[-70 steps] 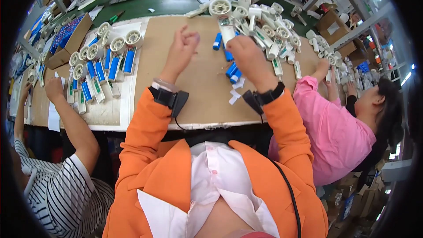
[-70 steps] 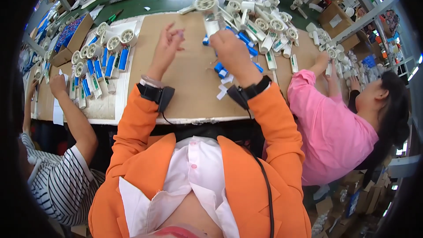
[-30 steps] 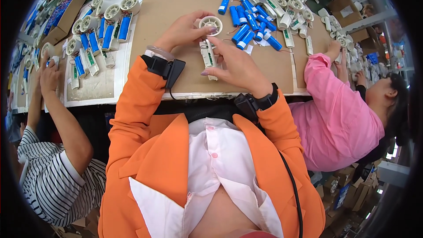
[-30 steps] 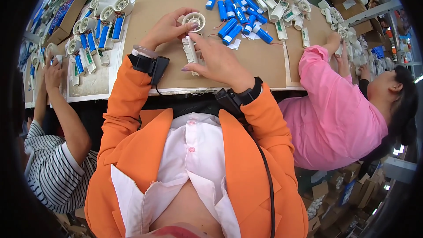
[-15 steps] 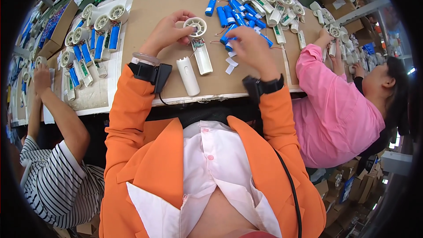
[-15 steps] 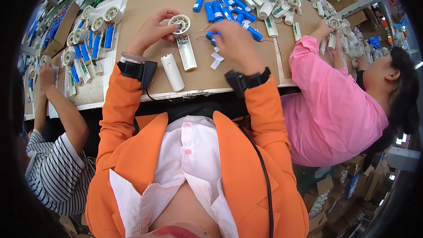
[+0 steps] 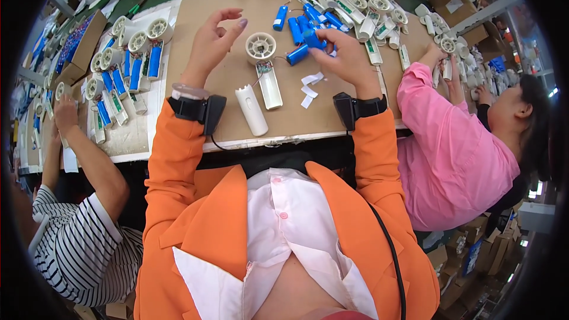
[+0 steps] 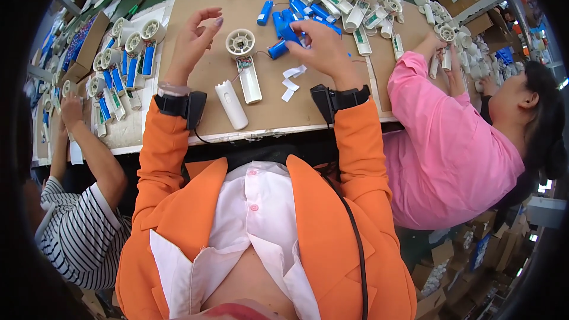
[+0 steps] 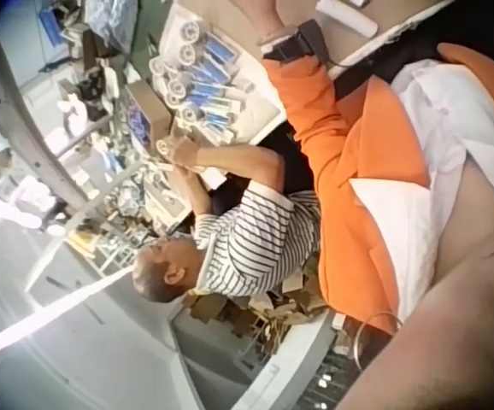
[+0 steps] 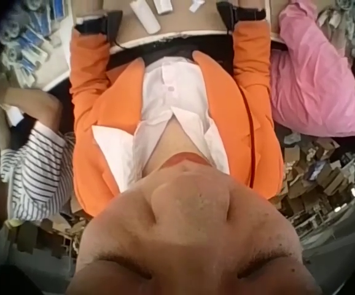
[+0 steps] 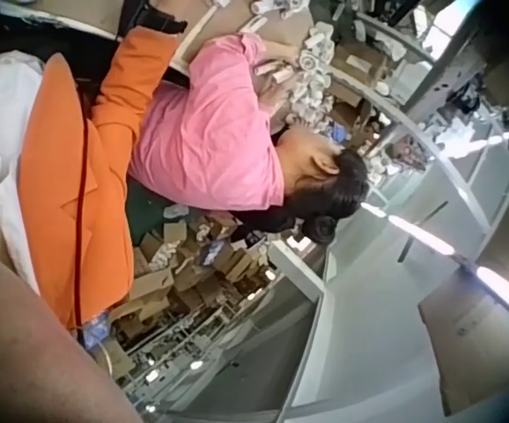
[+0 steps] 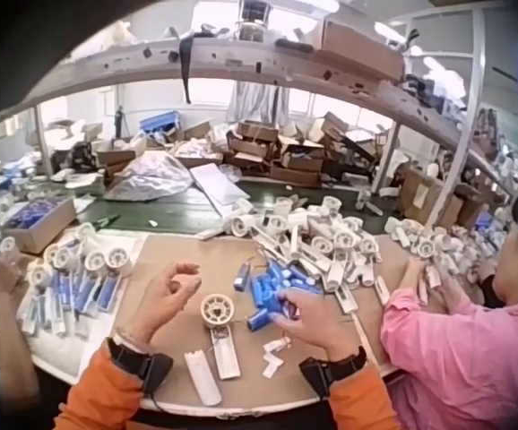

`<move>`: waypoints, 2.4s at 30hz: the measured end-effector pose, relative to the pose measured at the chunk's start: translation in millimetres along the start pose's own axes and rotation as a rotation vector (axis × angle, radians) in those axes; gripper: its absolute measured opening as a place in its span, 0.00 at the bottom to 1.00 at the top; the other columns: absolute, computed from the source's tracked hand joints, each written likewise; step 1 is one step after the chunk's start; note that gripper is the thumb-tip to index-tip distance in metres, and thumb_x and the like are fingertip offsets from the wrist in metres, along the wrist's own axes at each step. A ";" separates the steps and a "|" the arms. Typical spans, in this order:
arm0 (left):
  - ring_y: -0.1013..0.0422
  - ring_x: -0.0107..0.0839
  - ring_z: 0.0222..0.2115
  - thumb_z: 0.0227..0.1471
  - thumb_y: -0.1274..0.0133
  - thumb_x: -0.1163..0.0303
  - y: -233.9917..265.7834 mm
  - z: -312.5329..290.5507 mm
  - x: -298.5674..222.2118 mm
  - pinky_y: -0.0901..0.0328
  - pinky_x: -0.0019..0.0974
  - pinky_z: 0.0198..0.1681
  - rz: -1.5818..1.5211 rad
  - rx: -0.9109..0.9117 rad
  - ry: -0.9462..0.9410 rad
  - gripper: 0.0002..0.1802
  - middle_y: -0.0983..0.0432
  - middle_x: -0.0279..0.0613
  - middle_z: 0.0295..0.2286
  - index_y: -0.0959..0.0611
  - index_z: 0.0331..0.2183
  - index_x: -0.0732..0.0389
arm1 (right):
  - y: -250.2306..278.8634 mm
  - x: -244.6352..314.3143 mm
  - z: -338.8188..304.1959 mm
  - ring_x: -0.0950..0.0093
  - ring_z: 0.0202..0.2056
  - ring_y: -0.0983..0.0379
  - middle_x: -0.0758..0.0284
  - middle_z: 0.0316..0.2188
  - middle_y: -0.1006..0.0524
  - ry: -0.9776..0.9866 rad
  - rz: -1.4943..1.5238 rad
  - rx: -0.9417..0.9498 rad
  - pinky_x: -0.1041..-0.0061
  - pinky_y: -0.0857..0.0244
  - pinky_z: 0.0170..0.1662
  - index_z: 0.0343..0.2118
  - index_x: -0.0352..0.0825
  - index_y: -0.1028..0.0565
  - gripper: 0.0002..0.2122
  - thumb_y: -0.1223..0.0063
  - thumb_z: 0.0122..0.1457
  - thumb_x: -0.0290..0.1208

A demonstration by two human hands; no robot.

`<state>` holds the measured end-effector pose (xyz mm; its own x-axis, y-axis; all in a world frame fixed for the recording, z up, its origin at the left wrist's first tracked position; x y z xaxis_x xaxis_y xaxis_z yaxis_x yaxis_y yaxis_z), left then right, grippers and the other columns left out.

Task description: The person picks up a battery and a fan housing, places the battery into the housing, and connects the wires to the circuit board. They then pick up a plastic cover and press it onto the housing to close the assembly.

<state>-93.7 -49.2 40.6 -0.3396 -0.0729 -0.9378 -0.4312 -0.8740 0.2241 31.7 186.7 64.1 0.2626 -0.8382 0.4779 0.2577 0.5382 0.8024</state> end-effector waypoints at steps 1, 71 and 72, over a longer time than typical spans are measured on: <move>0.29 0.19 0.24 0.52 0.39 0.62 5.0 3.2 -3.1 0.32 0.24 0.26 -0.026 -0.058 -0.042 0.24 0.23 0.36 0.38 0.24 0.48 0.61 | -1.5 -3.7 6.1 0.77 0.35 0.25 0.70 0.34 0.22 -0.095 0.290 -0.050 0.79 0.31 0.37 0.42 0.35 0.24 0.13 0.40 0.53 0.25; 0.24 0.22 0.31 0.52 0.43 0.80 -46.7 -13.4 -34.5 0.29 0.26 0.35 -0.060 0.219 -0.170 0.26 0.21 0.37 0.36 0.28 0.54 0.61 | -21.0 33.4 25.2 0.81 0.29 0.27 0.68 0.30 0.25 -0.031 0.474 -0.436 0.82 0.33 0.33 0.34 0.31 0.25 0.02 0.47 0.61 0.23; 0.25 0.24 0.35 0.53 0.45 0.81 -48.6 -14.4 -36.5 0.29 0.26 0.38 -0.105 0.246 -0.142 0.30 0.21 0.39 0.38 0.32 0.57 0.61 | -17.0 31.3 24.8 0.80 0.29 0.27 0.67 0.30 0.25 -0.024 0.389 -0.482 0.82 0.33 0.33 0.34 0.31 0.25 0.02 0.47 0.61 0.22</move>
<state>-48.3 -11.0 60.1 -0.3883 0.0950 -0.9166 -0.6539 -0.7293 0.2013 12.5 149.1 74.3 0.4018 -0.5714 0.7156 0.5400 0.7789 0.3187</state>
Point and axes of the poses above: each hand's wrist, its own z-axis towards the middle knuckle, its own y-axis out of the back of the hand, x = y × z, the point moved 5 cm from there along z, towards the middle knuckle
